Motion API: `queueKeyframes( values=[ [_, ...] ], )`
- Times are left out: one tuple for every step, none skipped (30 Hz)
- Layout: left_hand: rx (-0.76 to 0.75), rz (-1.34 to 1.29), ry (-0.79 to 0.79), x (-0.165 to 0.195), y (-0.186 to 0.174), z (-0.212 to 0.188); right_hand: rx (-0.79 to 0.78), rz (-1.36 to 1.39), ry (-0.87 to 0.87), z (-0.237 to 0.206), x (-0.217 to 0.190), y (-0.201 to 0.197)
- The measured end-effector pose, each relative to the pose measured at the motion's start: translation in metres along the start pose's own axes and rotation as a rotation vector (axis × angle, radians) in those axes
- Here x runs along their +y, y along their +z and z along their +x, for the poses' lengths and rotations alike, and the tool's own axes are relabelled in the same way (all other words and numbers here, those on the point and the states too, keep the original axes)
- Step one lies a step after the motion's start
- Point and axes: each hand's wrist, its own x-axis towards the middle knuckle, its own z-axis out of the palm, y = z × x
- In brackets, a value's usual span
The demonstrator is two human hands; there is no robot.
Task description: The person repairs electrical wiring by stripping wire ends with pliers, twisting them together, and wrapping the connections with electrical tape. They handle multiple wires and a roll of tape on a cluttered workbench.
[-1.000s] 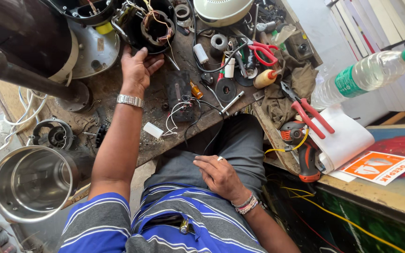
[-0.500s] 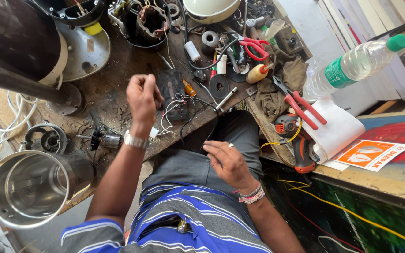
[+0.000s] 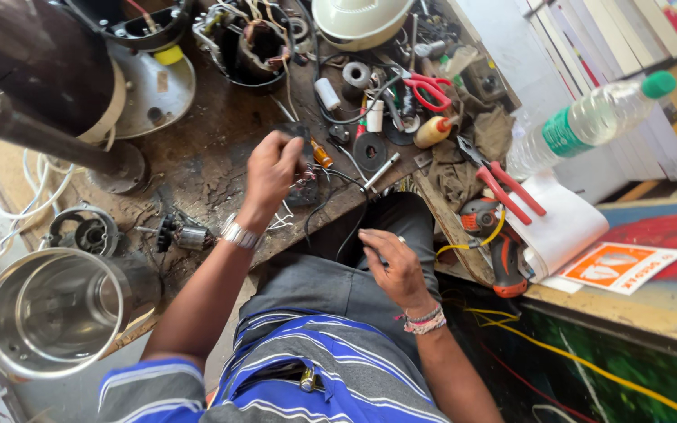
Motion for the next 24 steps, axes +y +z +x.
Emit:
queueKeyframes(
  values=[
    [0.001,-0.015,0.088,0.004,0.005,0.007,0.014,0.001,0.041,-0.005,0.004,0.003],
    [-0.001,-0.029,0.174,0.008,0.010,0.013,0.026,0.000,0.085,-0.011,0.007,0.005],
    [-0.006,-0.044,0.257,0.010,0.015,0.015,0.033,-0.009,0.109,-0.018,0.010,0.005],
    [-0.032,-0.043,0.230,0.011,0.018,0.014,0.041,-0.018,0.137,-0.025,0.013,0.005],
    [-0.062,-0.042,0.203,0.012,0.022,0.012,0.052,-0.029,0.168,-0.030,0.017,0.003],
    [-0.098,-0.041,0.176,0.012,0.025,0.009,0.057,-0.045,0.181,-0.034,0.021,0.000],
    [-0.101,0.003,0.186,0.010,0.027,0.003,0.068,-0.062,0.197,-0.037,0.025,-0.004],
    [-0.112,0.046,0.199,0.008,0.030,-0.006,0.085,-0.083,0.217,-0.040,0.029,-0.010],
    [-0.128,0.088,0.213,0.006,0.033,-0.014,0.114,-0.117,0.216,-0.039,0.033,-0.017],
    [-0.139,0.175,0.200,0.004,0.036,-0.021,0.142,-0.152,0.218,-0.035,0.038,-0.026],
    [-0.147,0.263,0.187,0.002,0.037,-0.028,0.165,-0.185,0.219,-0.029,0.043,-0.036],
    [-0.147,0.354,0.176,-0.001,0.038,-0.033,0.196,-0.199,0.242,-0.022,0.048,-0.046],
    [-0.133,0.365,0.181,-0.003,0.038,-0.037,0.224,-0.206,0.255,-0.013,0.051,-0.055],
    [-0.105,0.379,0.188,-0.005,0.036,-0.040,0.257,-0.164,0.265,-0.004,0.052,-0.060],
    [-0.073,0.390,0.193,-0.007,0.032,-0.041,0.286,-0.121,0.271,0.005,0.051,-0.066],
    [-0.033,0.396,0.237,-0.008,0.029,-0.040,0.313,-0.082,0.277,0.013,0.049,-0.069],
    [0.006,0.400,0.283,-0.010,0.025,-0.035,0.305,-0.087,0.234,0.021,0.046,-0.068],
    [0.045,0.404,0.330,-0.011,0.022,-0.028,0.298,-0.092,0.191,0.028,0.041,-0.065],
    [0.018,0.467,0.459,-0.011,0.020,-0.017,0.292,-0.098,0.150,0.033,0.036,-0.059],
    [-0.012,0.531,0.586,-0.011,0.020,-0.001,0.257,-0.081,0.115,0.036,0.031,-0.052],
    [-0.006,0.557,0.671,-0.009,0.023,0.017,0.223,-0.064,0.082,0.037,0.025,-0.042],
    [0.000,0.583,0.755,-0.007,0.030,0.038,0.187,-0.048,0.049,0.036,0.020,-0.032],
    [0.011,0.614,0.778,-0.004,0.040,0.062,0.166,-0.009,0.031,0.034,0.016,-0.021],
    [0.023,0.645,0.802,0.000,0.049,0.085,0.146,0.029,0.012,0.030,0.011,-0.012]
  ],
)
